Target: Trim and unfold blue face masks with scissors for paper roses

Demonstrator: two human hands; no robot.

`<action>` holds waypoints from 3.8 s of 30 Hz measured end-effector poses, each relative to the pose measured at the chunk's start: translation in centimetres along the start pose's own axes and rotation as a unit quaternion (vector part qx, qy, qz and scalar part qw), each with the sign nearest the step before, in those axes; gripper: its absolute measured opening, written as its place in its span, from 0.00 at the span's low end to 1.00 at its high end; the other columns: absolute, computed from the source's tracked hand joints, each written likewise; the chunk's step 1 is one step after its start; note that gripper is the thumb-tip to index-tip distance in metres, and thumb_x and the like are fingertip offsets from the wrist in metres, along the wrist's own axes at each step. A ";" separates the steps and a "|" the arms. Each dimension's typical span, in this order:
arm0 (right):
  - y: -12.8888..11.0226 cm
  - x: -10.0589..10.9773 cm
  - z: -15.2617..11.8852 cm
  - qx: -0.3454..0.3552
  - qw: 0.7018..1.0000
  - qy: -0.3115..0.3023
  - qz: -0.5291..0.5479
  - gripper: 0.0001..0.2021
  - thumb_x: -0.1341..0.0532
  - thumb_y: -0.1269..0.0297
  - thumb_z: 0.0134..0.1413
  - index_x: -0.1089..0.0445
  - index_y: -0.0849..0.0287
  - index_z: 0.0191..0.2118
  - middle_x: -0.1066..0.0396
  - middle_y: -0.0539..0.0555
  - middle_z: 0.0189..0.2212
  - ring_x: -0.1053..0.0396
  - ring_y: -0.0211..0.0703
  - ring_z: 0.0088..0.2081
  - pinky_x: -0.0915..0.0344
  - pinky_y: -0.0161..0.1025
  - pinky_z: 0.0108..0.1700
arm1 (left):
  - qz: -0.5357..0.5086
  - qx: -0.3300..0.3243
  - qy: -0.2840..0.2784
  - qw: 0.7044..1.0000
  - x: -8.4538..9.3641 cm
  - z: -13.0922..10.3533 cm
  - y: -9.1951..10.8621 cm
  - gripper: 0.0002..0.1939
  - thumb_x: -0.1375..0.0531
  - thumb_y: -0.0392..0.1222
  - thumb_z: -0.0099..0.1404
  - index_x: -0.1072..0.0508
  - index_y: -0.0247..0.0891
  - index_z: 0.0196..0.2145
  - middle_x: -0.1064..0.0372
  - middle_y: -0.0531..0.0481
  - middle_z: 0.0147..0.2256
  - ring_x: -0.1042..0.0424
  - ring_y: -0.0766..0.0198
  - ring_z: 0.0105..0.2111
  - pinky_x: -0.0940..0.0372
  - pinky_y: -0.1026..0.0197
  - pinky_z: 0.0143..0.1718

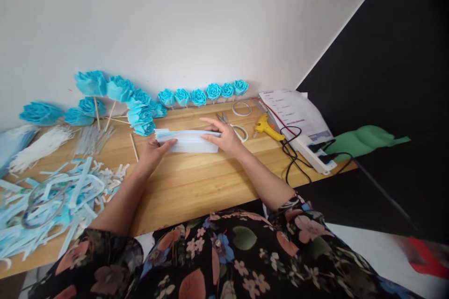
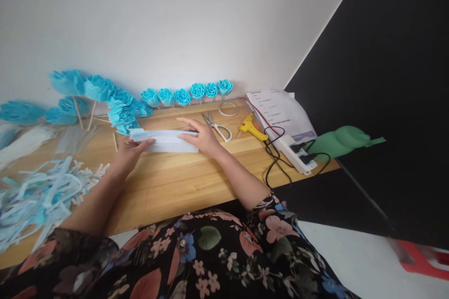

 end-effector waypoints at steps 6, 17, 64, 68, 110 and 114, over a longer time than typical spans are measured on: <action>0.6 0.2 0.4 -0.063 0.996 -0.002 0.063 0.32 0.32 0.54 0.49 0.34 0.56 0.60 0.25 0.53 0.43 0.28 0.43 0.42 0.32 0.37 0.43 | -0.038 -0.013 0.054 0.998 0.0 0.1 -0.4 0.23 0.30 0.54 0.52 0.24 0.34 0.39 0.24 0.42 0.42 0.27 0.53 0.42 0.31 0.51 0.48; 4.0 -0.8 0.7 -0.117 0.991 -0.025 0.052 0.19 0.33 0.56 0.46 0.26 0.63 0.41 0.27 0.51 0.32 0.31 0.38 0.33 0.36 0.34 0.35 | 0.057 0.024 0.000 0.998 0.9 1.1 -2.0 0.27 0.27 0.58 0.42 0.25 0.34 0.32 0.24 0.41 0.33 0.27 0.52 0.34 0.29 0.52 0.40; -1.7 -1.2 -0.8 0.112 0.975 0.081 -0.172 0.11 0.42 0.57 0.63 0.25 0.56 0.40 0.22 0.55 0.37 0.27 0.43 0.41 0.34 0.41 0.46 | 0.035 0.023 -0.083 0.996 -2.0 -1.2 1.0 0.23 0.30 0.57 0.47 0.21 0.33 0.29 0.25 0.45 0.30 0.29 0.58 0.29 0.32 0.59 0.32; -1.5 -1.1 -0.8 0.045 0.992 0.080 -0.089 0.19 0.40 0.58 0.60 0.30 0.55 0.55 0.23 0.53 0.40 0.27 0.42 0.40 0.33 0.40 0.46 | 0.003 0.017 -0.009 1.000 -1.5 -1.0 0.9 0.21 0.31 0.58 0.48 0.24 0.35 0.24 0.25 0.46 0.29 0.29 0.58 0.30 0.31 0.58 0.34; 2.9 -4.9 -0.4 -0.123 0.953 -0.017 0.277 0.21 0.31 0.52 0.44 0.23 0.61 0.42 0.23 0.52 0.36 0.28 0.42 0.38 0.33 0.38 0.43 | 0.206 -0.177 -0.015 0.962 -2.2 -1.4 2.5 0.16 0.40 0.48 0.61 0.29 0.35 0.20 0.34 0.51 0.21 0.38 0.67 0.22 0.43 0.64 0.26; 2.6 -4.4 -0.5 -0.102 0.960 -0.001 0.260 0.19 0.32 0.53 0.46 0.23 0.62 0.39 0.23 0.51 0.34 0.29 0.41 0.36 0.34 0.36 0.40 | 0.206 -0.171 -0.007 0.964 -2.1 -1.7 2.6 0.17 0.40 0.50 0.62 0.28 0.35 0.22 0.33 0.51 0.21 0.36 0.66 0.24 0.41 0.64 0.28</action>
Point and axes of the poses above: each hand's wrist, its own z-axis towards the middle knuckle, its own x-axis out of the back of the hand, y = z × x, the point moved 3 cm from there along z, towards the middle knuckle
